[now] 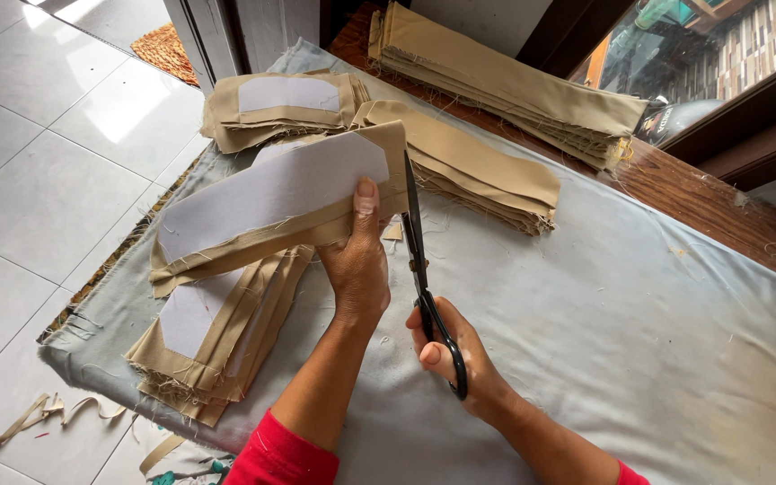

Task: The person cuts beige fabric pieces using scissors, following a white paper template placed on the fabric. They trim the edges, remove excess fabric, and stack the cut pieces on the table.

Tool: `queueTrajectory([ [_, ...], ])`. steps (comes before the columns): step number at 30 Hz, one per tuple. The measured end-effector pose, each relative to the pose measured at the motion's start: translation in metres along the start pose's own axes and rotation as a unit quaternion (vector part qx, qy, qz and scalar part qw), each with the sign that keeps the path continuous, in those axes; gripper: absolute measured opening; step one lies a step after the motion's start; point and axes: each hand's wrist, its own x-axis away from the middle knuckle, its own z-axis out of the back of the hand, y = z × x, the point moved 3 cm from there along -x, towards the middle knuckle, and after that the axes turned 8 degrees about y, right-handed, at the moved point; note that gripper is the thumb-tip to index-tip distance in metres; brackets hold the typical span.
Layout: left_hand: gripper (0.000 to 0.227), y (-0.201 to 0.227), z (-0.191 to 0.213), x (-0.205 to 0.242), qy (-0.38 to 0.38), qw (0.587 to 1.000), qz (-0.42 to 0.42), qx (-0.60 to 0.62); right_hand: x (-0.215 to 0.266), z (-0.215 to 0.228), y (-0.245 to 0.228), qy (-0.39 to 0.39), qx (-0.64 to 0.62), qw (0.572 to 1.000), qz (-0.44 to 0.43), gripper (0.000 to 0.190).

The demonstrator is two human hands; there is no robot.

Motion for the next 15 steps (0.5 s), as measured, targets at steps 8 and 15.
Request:
queueTrajectory([
  [8, 0.054, 0.0020, 0.0021, -0.0015, -0.003, 1.000, -0.013, -0.015, 0.0049, -0.0027, -0.0049, 0.016, 0.077, 0.997, 0.000, 0.067],
  [15, 0.053, -0.0041, 0.0019, -0.0014, -0.014, 1.000, -0.018, 0.004, 0.0024, -0.0013, 0.0010, 0.033, 0.082, 0.996, 0.020, 0.053],
])
